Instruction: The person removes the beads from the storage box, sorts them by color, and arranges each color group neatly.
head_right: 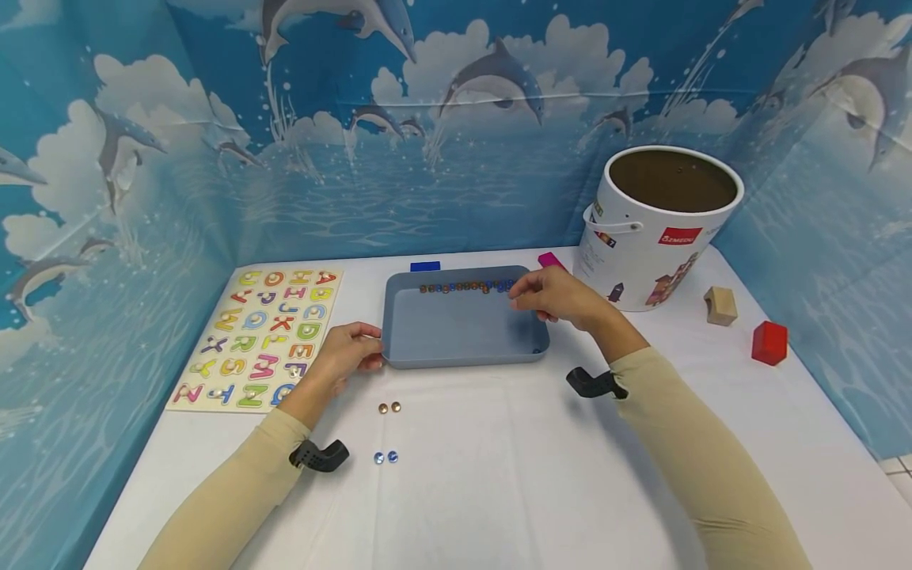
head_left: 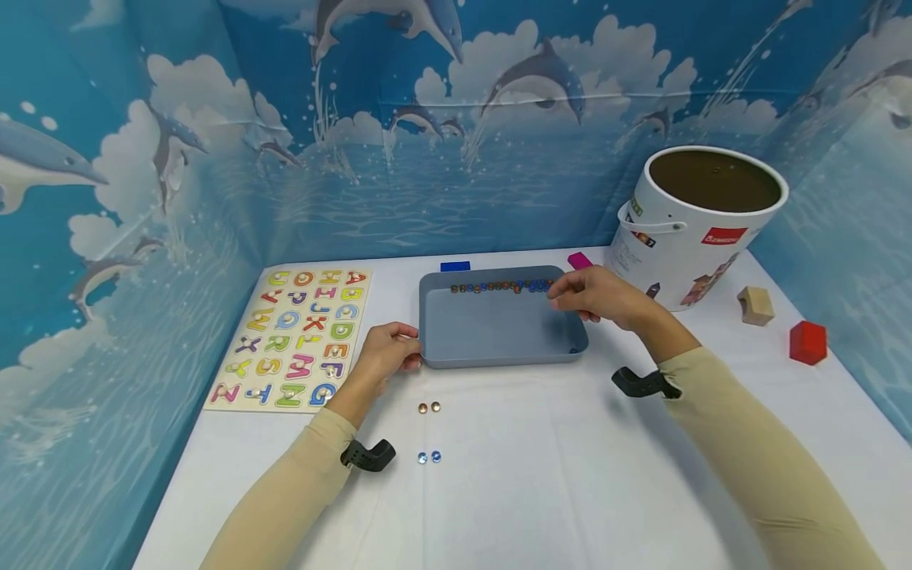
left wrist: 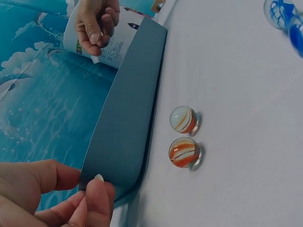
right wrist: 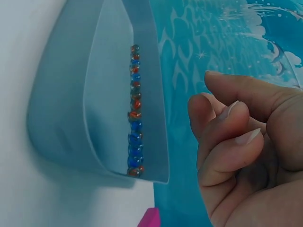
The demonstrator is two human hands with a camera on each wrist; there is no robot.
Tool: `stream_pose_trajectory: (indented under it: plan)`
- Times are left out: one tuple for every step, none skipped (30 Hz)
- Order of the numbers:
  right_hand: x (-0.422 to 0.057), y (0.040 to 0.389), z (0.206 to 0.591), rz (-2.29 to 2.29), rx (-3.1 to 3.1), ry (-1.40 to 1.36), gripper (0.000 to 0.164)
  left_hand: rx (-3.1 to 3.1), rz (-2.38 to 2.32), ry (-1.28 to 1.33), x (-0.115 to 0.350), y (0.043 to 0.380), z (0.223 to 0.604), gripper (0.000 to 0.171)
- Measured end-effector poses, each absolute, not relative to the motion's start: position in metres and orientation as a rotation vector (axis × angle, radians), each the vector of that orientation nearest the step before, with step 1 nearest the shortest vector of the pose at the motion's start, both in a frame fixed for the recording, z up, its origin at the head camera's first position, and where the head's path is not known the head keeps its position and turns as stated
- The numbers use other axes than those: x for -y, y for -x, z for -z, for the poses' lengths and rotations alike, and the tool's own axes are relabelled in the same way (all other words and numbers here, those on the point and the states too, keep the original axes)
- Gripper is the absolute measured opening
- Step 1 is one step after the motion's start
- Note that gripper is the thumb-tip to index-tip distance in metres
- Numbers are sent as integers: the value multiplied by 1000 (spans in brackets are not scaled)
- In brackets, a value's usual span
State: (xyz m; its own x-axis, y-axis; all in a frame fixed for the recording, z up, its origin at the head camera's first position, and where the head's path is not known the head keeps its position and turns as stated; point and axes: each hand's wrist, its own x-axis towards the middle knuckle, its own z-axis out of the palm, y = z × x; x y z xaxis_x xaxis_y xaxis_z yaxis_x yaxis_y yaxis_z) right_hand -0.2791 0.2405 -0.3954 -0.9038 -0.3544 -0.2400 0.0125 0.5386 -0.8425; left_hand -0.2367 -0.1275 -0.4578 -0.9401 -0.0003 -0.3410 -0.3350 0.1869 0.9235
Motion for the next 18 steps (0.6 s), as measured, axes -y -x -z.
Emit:
stream_pose_trajectory:
  plan:
    - [-241,280,397,1313,-2394,274,35,-2201,-1822,319,128,236,458,25]
    - [-243,281,398,1308,-2396,266,35,-2202,-1823,316,128,236,458,25]
    - [-244,283,399,1304,-2400,258,35,-2203,-1822,317,128,236,458,25]
    - [-245,284,401,1301,-2405,252,36,-2204,-1818,319,128,237,458,25]
    - [-247,286,401,1300,-2413,241,37,-2206,-1814,323,128,237,458,25]
    - [-248,287,402,1301,-2422,228,37,-2210,-1810,325,128,237,458,25]
    - [-249,289,402,1302,-2432,210,38,-2211,-1805,329,128,237,458,25]
    - [-250,290,402,1304,-2443,190,39,-2214,-1799,334,128,237,458,25]
    - [-251,292,401,1304,-2451,172,40,-2216,-1794,337,128,237,458,25]
    - [-252,293,401,1306,-2456,158,40,-2218,-1792,337,128,236,459,25]
    - [-252,294,400,1305,-2464,140,41,-2217,-1793,336,128,236,459,25]
    - [-252,296,400,1307,-2465,127,41,-2216,-1794,335,128,236,459,25]
    - [-252,297,400,1309,-2466,119,41,-2212,-1797,334,127,236,459,25]
    - [-252,299,400,1313,-2465,111,42,-2208,-1802,331,128,236,459,26]
    - [-252,300,399,1316,-2463,111,41,-2203,-1808,328,128,235,460,26]
    - [-251,301,399,1323,-2462,109,42,-2200,-1811,325,128,235,460,26]
    - [-251,302,398,1323,-2464,108,41,-2197,-1815,323,128,235,461,26]
    - [-250,303,398,1327,-2463,105,41,-2196,-1816,319,128,235,461,26]
